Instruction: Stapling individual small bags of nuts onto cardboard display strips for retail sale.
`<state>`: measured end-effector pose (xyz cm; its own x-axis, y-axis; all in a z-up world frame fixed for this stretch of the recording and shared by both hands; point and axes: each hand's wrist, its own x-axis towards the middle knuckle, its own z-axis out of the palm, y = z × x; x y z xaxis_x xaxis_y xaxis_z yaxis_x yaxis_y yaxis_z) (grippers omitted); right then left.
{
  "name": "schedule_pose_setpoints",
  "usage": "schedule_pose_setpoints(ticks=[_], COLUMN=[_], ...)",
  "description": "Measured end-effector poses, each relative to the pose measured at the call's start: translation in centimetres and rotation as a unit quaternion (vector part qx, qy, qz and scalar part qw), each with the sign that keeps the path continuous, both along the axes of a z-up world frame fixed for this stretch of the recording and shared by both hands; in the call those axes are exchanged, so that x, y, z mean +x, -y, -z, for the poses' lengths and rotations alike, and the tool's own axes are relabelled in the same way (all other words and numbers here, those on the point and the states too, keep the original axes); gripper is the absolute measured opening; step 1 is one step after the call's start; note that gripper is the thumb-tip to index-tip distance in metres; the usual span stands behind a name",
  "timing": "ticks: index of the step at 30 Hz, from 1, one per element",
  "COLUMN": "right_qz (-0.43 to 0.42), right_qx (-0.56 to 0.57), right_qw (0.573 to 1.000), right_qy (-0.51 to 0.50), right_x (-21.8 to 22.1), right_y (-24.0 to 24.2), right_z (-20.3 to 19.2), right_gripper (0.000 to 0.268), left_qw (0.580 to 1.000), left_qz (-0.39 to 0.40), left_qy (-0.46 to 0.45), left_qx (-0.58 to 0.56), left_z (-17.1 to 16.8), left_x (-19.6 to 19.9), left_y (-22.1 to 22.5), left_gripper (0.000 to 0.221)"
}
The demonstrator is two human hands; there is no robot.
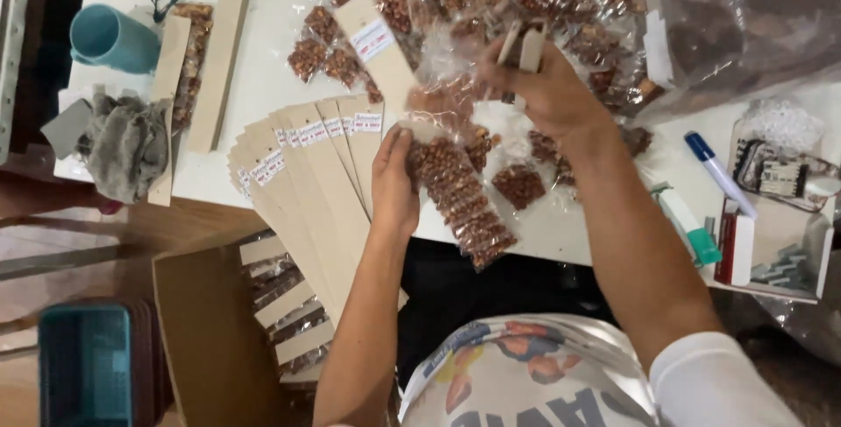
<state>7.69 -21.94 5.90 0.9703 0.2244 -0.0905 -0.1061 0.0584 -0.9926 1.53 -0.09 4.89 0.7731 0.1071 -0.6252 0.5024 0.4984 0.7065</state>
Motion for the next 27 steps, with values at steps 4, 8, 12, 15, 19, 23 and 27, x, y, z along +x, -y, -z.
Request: schedule_pose_setpoints(ticks=[4, 8, 12, 15, 19, 23, 27], right_qz=[-0.182, -0.072, -0.034, 0.061, 0.141, 0.134, 0.086], right_qx=[-0.115, -0.314, -0.355, -0.113, 0.050, 0.090, -0.143], right_qw=[0.975, 0.944, 0.929, 0.991, 0.983, 0.982, 0.985], right_qy=[0.046, 0.071, -0.097, -0.019, -0.109, -0.101, 0.030], right_x=[0.9, 0.7, 0.2, -0.1, 0.8, 1.1, 1.3], right_y=[-1.3, -3.3, -6.7, -8.2, -10.8, -11.5, -10.7], right_z=[-0.6, -0.4, -6.3, -3.8, -3.9, -2.1, -0.1], right_gripper=[0.005, 0.025, 0.032, 0.052, 0.075, 0.070, 0.041], left_qw=[0.999, 0.985, 0.960, 0.936, 0.900, 0.892, 0.919], left_qz=[0.031, 0.090, 0.108, 0.115, 0.150, 0.188, 0.107], left_qy=[0.012, 0.146, 0.231, 0.271, 0.319, 0.284, 0.282], left_qx=[-0.005, 0.029, 0.116, 0.193, 0.258, 0.299, 0.252], left_z=[-1.3, 2.7, -0.4, -0.2, 0.3, 1.8, 0.6], left_x=[-0.1, -0.1, -0.7, -0.9, -1.4, -1.7, -2.4], left_y=[0.3, -0.4, 0.3, 0.6, -0.2, -1.0, -0.7], left_gripper=[0.068, 0.062, 0.031, 0.038, 0.034, 0.024, 0.044])
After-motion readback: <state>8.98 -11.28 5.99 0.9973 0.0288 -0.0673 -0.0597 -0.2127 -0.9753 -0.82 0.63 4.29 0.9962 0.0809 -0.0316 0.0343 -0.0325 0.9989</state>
